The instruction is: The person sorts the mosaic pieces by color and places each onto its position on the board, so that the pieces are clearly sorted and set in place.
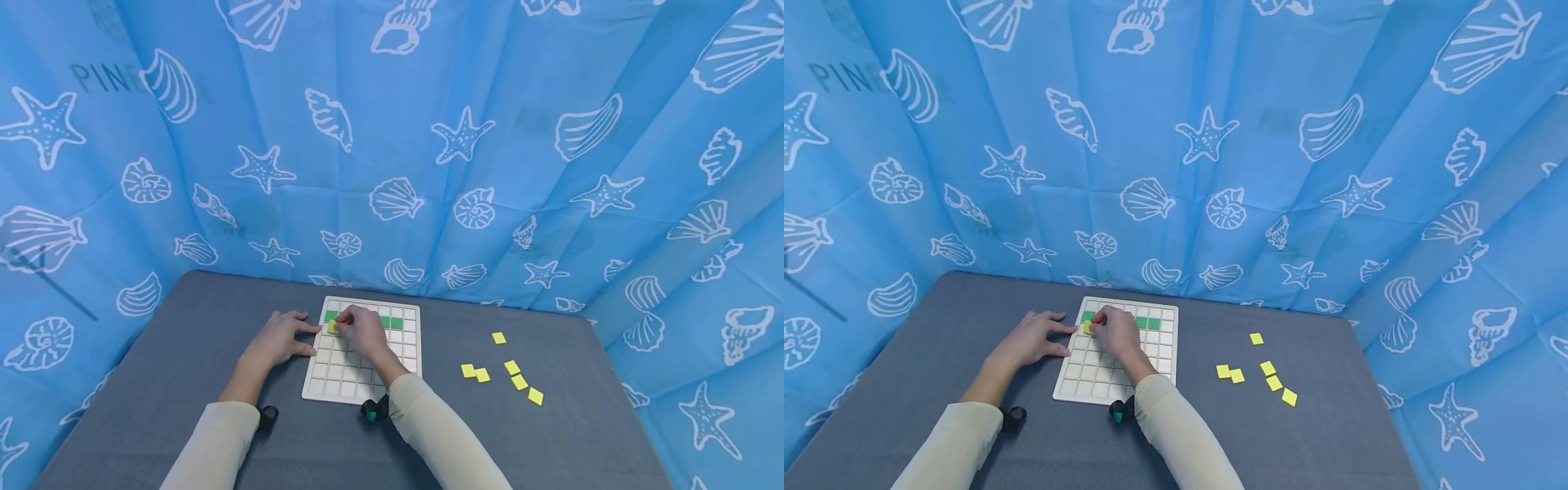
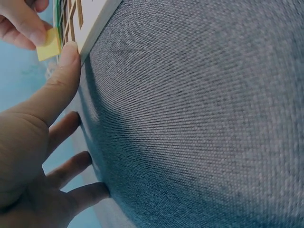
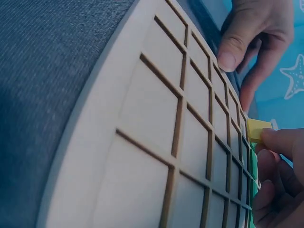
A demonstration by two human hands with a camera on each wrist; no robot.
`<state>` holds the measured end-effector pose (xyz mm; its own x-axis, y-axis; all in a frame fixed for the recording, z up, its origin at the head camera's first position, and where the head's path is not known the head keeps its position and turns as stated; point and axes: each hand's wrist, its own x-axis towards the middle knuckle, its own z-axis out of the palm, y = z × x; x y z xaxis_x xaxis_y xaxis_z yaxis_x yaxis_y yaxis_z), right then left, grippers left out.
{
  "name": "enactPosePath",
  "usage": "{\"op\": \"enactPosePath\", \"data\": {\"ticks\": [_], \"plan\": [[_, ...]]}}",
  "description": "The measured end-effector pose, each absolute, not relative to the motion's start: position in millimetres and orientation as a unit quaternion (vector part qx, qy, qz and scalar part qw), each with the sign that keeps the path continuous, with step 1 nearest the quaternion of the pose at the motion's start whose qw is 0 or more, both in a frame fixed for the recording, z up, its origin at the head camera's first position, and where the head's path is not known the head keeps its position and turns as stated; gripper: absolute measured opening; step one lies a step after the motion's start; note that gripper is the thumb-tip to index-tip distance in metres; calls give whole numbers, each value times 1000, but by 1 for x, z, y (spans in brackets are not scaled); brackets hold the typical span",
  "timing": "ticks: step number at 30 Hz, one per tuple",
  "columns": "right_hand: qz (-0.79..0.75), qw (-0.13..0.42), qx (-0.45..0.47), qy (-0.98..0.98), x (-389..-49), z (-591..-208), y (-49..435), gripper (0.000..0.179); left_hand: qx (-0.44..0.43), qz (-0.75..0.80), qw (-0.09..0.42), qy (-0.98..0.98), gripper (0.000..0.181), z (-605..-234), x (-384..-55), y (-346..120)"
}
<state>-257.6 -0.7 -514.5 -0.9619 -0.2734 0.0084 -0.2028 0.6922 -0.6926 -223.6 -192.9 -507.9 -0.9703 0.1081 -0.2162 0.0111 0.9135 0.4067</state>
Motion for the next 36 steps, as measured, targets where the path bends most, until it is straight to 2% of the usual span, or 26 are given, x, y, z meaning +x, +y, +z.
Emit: {"op": "enactPosePath", "data": {"ticks": [18,32,36], "plan": [[-257,4,-174,951,-253,-515,-12,8,36,209,114,971,54,-507,-225,-191],[-179,-1,-241,954,-245,-512,-9,16,29,204,112,972,54,-511,-226,-193],[-148,-25,-267,952,-241,-512,-6,20,30,204,115,972,55,-511,-226,-194]]}}
